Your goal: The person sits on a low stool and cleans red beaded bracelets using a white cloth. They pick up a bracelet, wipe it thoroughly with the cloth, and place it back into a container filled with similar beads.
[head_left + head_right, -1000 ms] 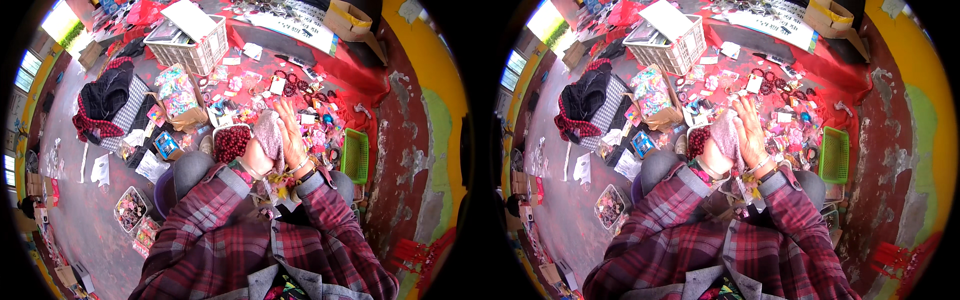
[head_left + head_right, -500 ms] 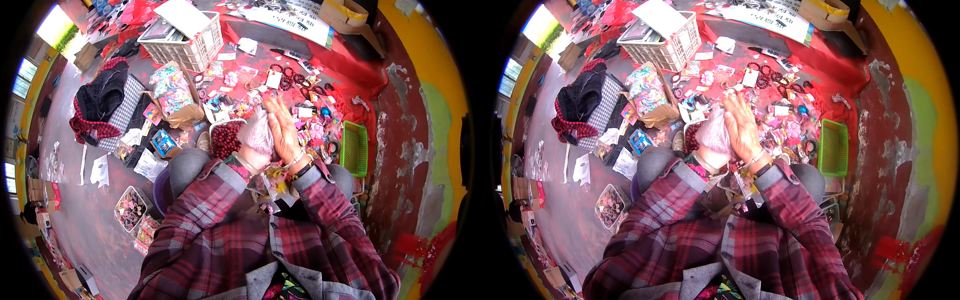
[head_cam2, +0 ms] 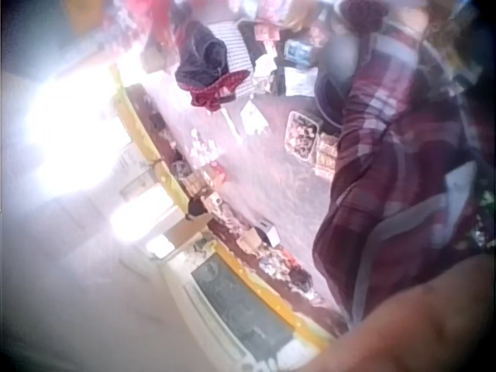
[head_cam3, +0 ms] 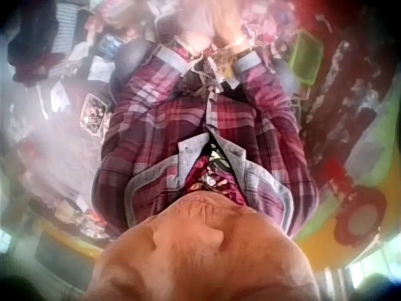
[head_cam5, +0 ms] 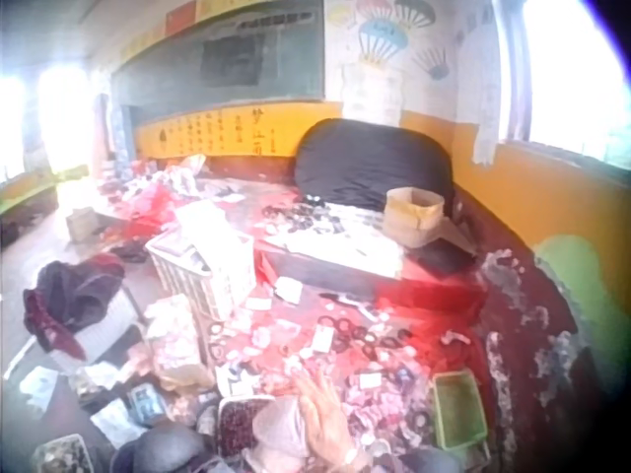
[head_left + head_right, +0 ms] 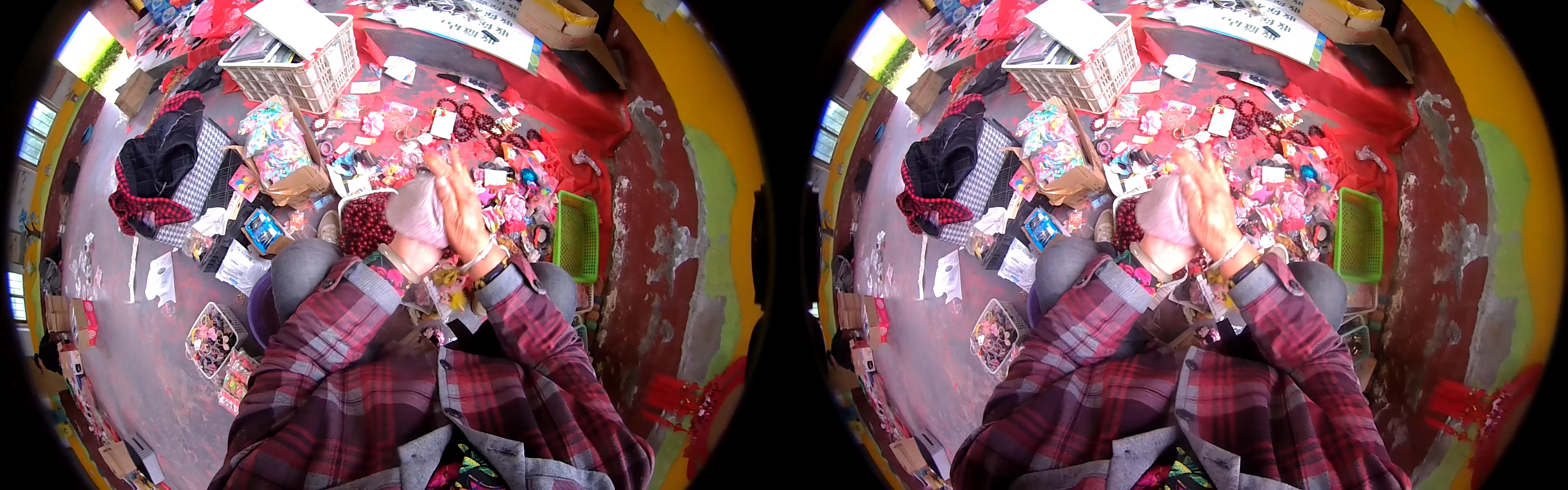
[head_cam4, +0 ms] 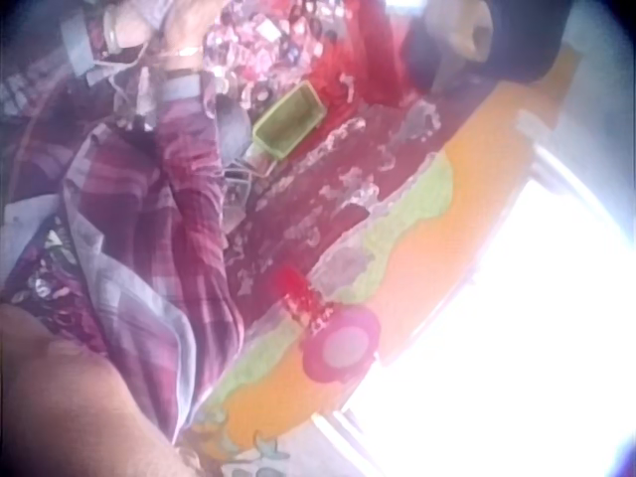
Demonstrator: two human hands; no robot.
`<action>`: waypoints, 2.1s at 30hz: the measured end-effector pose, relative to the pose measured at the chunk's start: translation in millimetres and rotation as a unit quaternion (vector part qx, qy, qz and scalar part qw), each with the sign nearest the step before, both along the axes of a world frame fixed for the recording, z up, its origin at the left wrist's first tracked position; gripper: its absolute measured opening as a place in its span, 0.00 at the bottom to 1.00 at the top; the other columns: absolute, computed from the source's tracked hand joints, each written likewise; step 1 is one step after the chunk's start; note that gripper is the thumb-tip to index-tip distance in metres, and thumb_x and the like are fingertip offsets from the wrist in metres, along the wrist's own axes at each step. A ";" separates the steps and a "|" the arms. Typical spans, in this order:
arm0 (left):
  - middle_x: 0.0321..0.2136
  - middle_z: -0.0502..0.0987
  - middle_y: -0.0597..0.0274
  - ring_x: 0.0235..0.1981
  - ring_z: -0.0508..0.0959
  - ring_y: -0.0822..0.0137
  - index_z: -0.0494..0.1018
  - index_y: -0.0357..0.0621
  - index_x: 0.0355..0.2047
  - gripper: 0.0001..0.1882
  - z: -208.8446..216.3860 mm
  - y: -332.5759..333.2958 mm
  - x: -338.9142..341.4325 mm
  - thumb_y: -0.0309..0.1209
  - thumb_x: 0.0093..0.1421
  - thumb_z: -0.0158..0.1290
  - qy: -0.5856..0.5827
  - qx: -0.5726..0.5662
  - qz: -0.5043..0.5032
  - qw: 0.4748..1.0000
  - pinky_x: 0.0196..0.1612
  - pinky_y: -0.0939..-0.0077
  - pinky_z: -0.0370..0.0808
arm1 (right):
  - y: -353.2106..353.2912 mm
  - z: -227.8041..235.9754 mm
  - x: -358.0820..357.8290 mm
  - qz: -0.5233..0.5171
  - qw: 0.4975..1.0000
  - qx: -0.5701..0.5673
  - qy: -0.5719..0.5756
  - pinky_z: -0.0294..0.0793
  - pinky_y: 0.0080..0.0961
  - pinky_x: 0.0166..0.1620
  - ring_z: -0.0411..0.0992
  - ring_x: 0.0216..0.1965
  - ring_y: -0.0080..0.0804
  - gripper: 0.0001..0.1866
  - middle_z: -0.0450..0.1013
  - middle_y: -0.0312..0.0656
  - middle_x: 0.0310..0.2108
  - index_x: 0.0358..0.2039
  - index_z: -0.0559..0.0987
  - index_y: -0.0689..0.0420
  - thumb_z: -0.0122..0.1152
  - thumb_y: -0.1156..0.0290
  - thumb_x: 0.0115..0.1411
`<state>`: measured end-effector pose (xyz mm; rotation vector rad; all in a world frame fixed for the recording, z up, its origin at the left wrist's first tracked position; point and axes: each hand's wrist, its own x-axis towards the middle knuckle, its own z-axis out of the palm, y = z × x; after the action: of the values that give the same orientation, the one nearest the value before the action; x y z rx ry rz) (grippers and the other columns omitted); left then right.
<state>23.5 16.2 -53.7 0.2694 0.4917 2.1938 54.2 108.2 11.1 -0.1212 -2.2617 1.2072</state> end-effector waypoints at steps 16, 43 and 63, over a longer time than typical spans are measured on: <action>0.43 0.71 0.46 0.41 0.74 0.61 0.65 0.41 0.45 0.13 39.5 -14.5 -31.2 0.23 0.59 0.43 -0.085 -0.041 0.012 0.995 0.37 0.72 0.74 | 77.4 -0.5 3.2 0.077 0.616 -0.778 0.094 0.70 0.38 0.45 0.71 0.41 0.42 0.27 0.73 0.45 0.42 0.47 0.71 0.57 0.37 0.48 0.63; 0.41 0.70 0.62 0.43 0.69 0.73 0.65 0.36 0.48 0.18 53.5 -10.6 -27.9 0.26 0.58 0.52 0.247 -0.248 0.121 0.929 0.47 0.80 0.66 | 27.2 -2.9 11.0 0.103 0.812 -0.573 -0.044 0.71 0.19 0.38 0.71 0.33 0.20 0.10 0.73 0.33 0.34 0.41 0.72 0.58 0.52 0.71 0.60; 0.27 0.74 0.67 0.29 0.73 0.79 0.69 0.35 0.42 0.11 63.0 -22.4 -42.2 0.26 0.61 0.48 0.430 -0.285 0.064 0.854 0.31 0.85 0.71 | 42.0 16.7 18.9 0.155 0.833 -0.519 -0.113 0.72 0.18 0.41 0.72 0.36 0.22 0.18 0.73 0.35 0.37 0.46 0.72 0.59 0.59 0.79 0.53</action>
<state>-18.7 -6.2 9.3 0.9138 1.6514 1.8333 73.1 150.3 27.8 -0.3204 -1.5527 2.6016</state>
